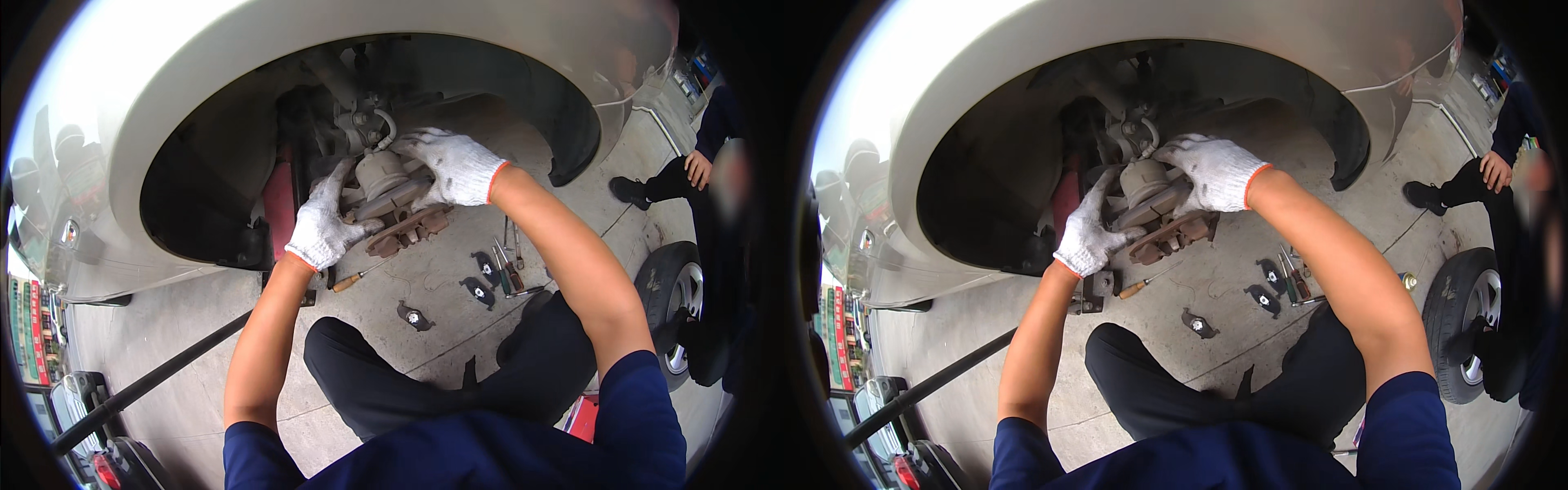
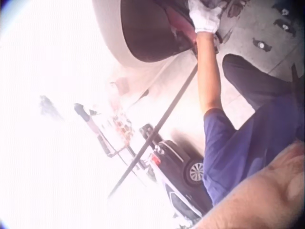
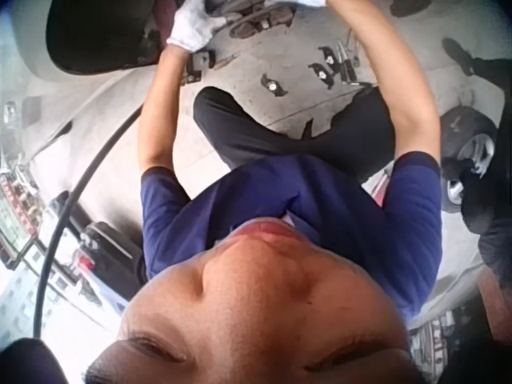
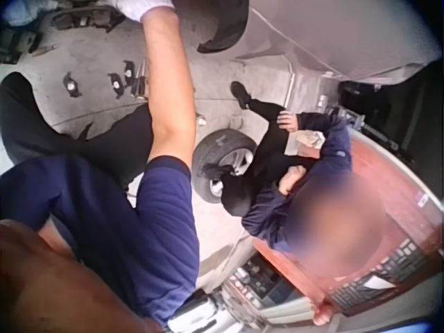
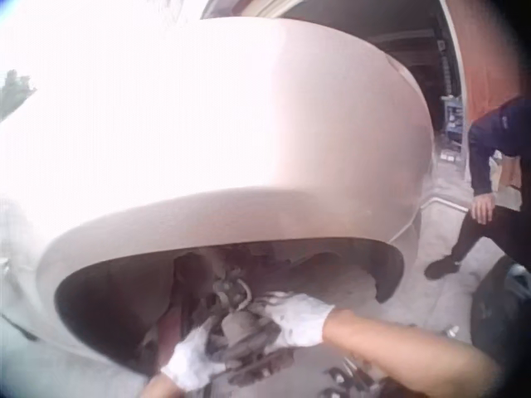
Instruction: The person removes the brake caliper from the rotor, then uses a screwdriver to compress the caliper piston. Afterward, they install new brake pads into the caliper and reattach the caliper to the rotor.
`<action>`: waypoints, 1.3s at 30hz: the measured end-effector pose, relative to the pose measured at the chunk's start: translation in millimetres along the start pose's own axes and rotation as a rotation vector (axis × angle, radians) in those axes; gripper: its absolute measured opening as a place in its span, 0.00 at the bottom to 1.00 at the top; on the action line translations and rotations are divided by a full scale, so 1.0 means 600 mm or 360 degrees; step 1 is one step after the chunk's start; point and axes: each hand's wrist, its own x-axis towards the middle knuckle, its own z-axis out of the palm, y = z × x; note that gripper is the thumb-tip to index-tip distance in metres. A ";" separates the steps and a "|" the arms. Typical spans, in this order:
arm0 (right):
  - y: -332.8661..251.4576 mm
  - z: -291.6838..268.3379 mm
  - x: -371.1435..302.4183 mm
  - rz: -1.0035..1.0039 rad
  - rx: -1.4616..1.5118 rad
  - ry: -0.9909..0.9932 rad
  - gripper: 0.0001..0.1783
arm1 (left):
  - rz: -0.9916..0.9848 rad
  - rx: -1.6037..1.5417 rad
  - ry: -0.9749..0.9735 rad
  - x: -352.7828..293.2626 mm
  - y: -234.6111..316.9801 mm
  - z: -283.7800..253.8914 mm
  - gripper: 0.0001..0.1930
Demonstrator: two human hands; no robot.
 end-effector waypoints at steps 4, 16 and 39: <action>-0.004 0.000 0.011 -0.0025 -0.0030 -0.0024 0.53 | 0.0161 0.0112 0.0083 0.007 -0.005 0.019 0.59; -0.035 -0.025 0.019 0.0109 -0.0032 -0.0215 0.49 | 0.0260 0.0222 0.0341 0.010 0.015 0.041 0.53; 0.064 -0.002 -0.023 0.0195 0.0382 0.0015 0.33 | 0.0098 0.0216 0.0107 0.008 0.030 0.029 0.59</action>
